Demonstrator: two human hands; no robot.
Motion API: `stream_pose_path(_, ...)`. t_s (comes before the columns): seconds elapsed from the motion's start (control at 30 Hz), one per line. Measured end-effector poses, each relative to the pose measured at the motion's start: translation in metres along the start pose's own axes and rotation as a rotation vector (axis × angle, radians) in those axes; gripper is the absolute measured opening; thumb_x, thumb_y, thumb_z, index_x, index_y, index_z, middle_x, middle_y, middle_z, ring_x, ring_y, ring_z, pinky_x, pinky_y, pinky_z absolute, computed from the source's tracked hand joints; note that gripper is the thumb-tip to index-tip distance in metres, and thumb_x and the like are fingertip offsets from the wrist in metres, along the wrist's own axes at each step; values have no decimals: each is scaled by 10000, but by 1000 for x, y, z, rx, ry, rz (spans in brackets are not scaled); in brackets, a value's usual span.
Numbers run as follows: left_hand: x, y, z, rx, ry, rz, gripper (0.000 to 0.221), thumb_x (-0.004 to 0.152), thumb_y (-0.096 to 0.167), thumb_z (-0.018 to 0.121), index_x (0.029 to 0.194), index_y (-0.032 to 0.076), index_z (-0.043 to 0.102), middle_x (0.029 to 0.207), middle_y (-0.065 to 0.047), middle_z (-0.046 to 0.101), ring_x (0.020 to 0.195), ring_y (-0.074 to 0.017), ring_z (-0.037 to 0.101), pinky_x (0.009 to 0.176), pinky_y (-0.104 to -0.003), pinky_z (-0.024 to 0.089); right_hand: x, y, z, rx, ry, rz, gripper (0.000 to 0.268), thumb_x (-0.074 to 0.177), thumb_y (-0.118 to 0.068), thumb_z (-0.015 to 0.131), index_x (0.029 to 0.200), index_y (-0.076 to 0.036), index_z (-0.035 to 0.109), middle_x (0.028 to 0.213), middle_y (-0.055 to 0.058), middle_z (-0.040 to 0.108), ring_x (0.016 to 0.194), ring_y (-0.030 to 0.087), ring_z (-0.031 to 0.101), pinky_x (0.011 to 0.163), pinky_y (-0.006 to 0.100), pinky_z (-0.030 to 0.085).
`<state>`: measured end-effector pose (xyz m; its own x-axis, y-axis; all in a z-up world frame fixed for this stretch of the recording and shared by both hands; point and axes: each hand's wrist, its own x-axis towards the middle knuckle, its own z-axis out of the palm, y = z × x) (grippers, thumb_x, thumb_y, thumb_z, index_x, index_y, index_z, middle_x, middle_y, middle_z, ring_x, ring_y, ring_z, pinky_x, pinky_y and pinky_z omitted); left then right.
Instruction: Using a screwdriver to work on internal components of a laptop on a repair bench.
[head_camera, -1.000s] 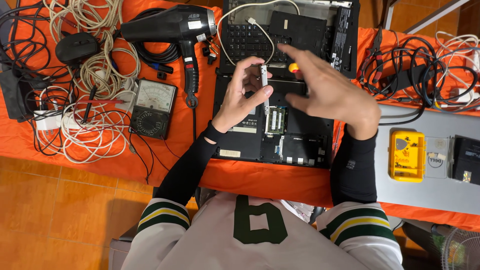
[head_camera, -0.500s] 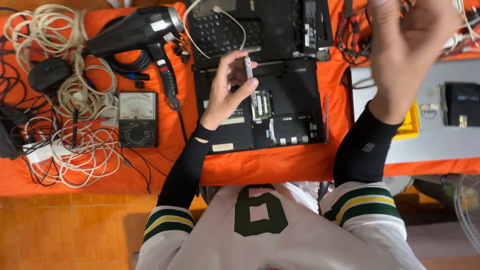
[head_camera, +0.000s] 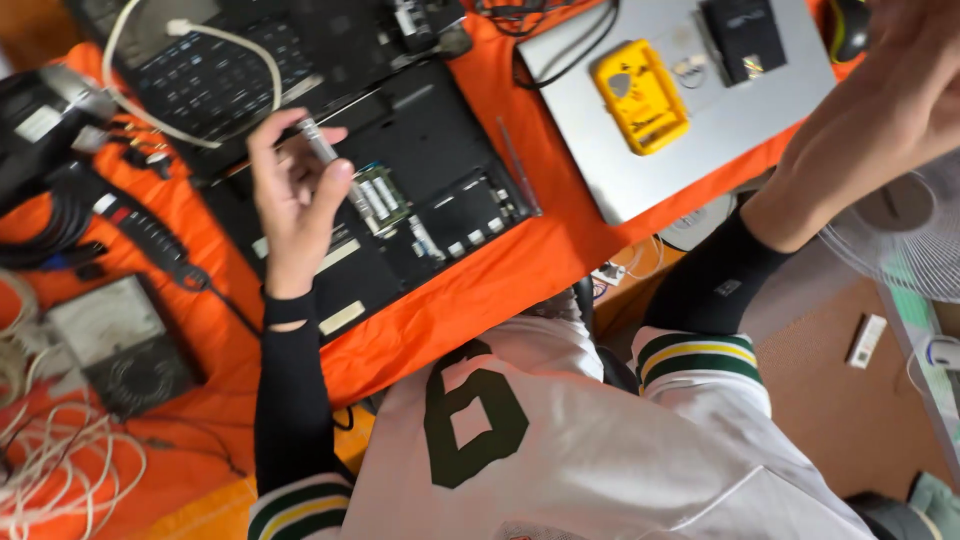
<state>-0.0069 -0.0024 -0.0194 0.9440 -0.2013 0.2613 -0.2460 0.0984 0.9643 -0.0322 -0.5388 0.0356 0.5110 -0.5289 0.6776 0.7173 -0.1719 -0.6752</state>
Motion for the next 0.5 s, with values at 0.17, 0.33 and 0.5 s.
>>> stream_pose_path(0.17, -3, 0, -2, 4, 28, -58, 498, 1122, 130, 708, 1493, 92, 377, 1306, -139, 649, 891, -59, 537, 803, -179, 477, -32, -37, -13, -63, 24, -49, 248, 1227, -186, 486, 1155, 48, 529, 1145, 198, 626, 720, 217, 452, 710, 356, 419)
stream_pose_path(0.33, -3, 0, -1, 7, 12, -77, 517, 1132, 181, 707, 1501, 106, 353, 1342, -187, 627, 966, -102, 568, 938, -251, 565, -52, -23, -32, -22, 45, -45, 232, 1174, -284, 456, 1245, -64, 474, 1014, 194, 652, 679, 178, 473, 634, 292, 414)
stream_pose_path(0.5, -3, 1, -2, 14, 9, -90, 535, 1126, 200, 709, 1503, 109, 340, 1356, -208, 616, 1015, -131, 581, 1008, -312, 596, -67, -2, -37, -93, -18, -106, 194, 1190, -277, 441, 1200, -85, 465, 990, 159, 629, 639, 164, 463, 594, 283, 413)
